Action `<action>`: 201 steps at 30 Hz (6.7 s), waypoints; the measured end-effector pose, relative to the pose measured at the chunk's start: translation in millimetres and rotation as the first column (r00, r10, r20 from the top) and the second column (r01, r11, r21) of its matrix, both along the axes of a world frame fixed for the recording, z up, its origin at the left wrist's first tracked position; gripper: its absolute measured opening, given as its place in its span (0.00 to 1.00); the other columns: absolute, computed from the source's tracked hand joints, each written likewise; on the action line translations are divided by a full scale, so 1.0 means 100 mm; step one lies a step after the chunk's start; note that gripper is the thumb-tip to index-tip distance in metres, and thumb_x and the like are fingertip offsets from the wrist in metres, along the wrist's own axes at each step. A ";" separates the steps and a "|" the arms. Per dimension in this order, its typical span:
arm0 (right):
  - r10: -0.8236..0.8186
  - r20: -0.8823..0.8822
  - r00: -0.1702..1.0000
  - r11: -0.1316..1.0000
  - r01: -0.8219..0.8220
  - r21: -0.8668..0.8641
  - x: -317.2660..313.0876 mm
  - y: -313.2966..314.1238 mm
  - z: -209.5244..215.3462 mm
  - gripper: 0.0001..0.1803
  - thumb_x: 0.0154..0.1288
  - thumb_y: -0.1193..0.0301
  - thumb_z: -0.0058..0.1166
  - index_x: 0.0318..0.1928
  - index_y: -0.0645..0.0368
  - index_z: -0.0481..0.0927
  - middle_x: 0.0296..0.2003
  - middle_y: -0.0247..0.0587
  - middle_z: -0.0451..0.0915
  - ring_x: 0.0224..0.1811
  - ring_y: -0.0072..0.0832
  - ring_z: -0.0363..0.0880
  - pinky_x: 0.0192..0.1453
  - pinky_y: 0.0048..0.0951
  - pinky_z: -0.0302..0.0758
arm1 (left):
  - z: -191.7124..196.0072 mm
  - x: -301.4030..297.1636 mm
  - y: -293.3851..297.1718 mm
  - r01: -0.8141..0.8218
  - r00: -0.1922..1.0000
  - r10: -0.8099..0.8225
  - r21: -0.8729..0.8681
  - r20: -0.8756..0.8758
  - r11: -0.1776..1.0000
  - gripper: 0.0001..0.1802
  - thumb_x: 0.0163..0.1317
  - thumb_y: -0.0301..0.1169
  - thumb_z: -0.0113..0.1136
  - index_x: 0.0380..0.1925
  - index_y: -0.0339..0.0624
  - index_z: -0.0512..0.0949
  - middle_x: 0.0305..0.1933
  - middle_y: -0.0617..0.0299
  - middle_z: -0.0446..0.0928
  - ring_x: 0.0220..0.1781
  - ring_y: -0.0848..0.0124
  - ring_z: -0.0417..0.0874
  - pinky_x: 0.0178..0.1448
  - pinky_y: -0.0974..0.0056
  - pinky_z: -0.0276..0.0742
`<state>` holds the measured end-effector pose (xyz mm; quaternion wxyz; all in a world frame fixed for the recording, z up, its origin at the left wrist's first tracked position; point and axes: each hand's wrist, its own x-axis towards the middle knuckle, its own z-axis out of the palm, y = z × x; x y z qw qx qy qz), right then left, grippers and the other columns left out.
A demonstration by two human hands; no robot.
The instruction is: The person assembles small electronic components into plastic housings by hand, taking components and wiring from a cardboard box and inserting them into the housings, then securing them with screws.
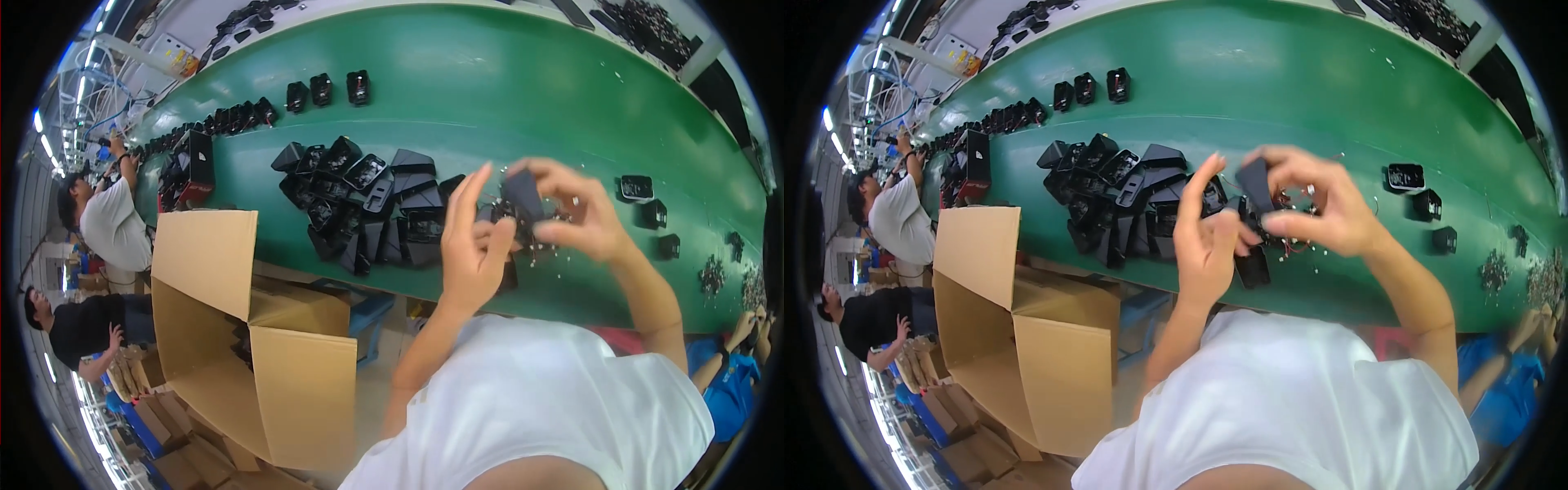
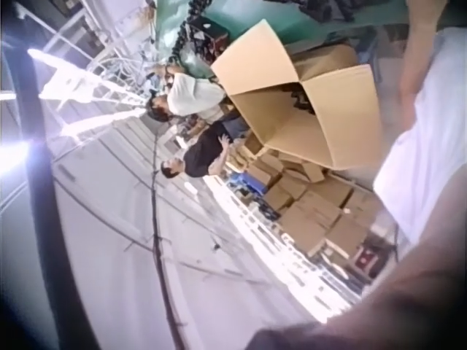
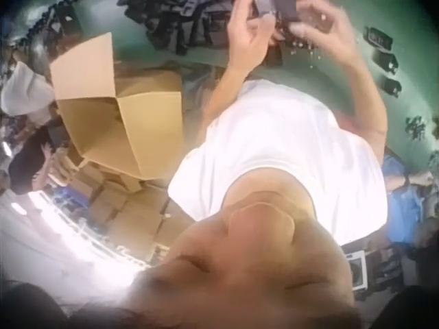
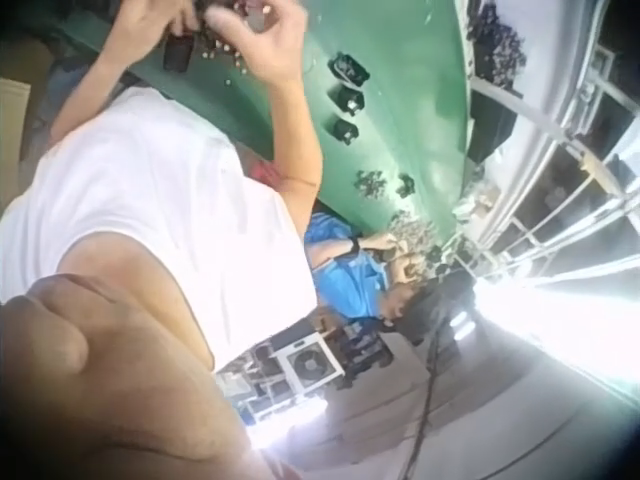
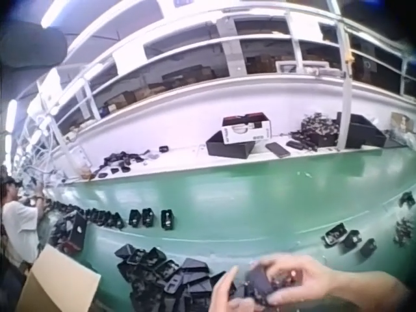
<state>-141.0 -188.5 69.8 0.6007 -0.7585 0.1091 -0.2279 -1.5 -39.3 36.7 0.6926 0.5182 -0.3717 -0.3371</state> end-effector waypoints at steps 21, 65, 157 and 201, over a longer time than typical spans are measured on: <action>-0.162 -0.101 0.982 0.581 0.012 -0.814 1.00 -0.97 0.26 0.15 0.61 0.62 0.66 0.42 0.58 0.81 0.55 0.46 0.79 0.56 0.43 0.78 0.59 0.43 0.75 | -0.77 -0.33 0.81 -0.101 0.533 0.082 -0.032 0.842 0.994 0.28 0.45 0.33 0.79 0.50 0.45 0.82 0.60 0.50 0.71 0.61 0.48 0.71 0.64 0.49 0.68; -0.781 -0.201 0.592 0.604 0.633 -0.484 -1.55 0.21 -0.77 0.10 0.56 0.79 0.68 0.40 0.63 0.84 0.34 0.35 0.79 0.30 0.18 0.76 0.33 0.21 0.73 | -0.47 -0.39 0.58 0.174 0.767 -0.306 0.276 0.564 0.945 0.43 0.49 0.23 0.71 0.69 0.33 0.67 0.68 0.41 0.67 0.63 0.48 0.76 0.61 0.55 0.77; -0.044 -0.006 0.999 0.771 0.037 0.635 -0.40 0.67 -0.38 0.15 0.57 0.63 0.66 0.35 0.63 0.82 0.68 0.57 0.68 0.68 0.39 0.69 0.69 0.40 0.67 | -0.16 -0.12 0.14 -0.095 0.672 0.282 -0.298 0.685 0.950 0.42 0.44 0.60 0.73 0.48 0.33 0.81 0.49 0.51 0.80 0.43 0.55 0.86 0.45 0.58 0.85; -0.699 -0.503 0.509 0.715 0.494 -0.494 -1.15 0.28 -0.64 0.11 0.57 0.75 0.66 0.39 0.64 0.80 0.26 0.37 0.83 0.26 0.21 0.82 0.32 0.23 0.78 | -0.54 0.17 -0.02 -0.371 0.173 -0.036 0.099 0.984 0.923 0.14 0.52 0.32 0.70 0.39 0.43 0.80 0.62 0.57 0.72 0.75 0.48 0.62 0.74 0.35 0.48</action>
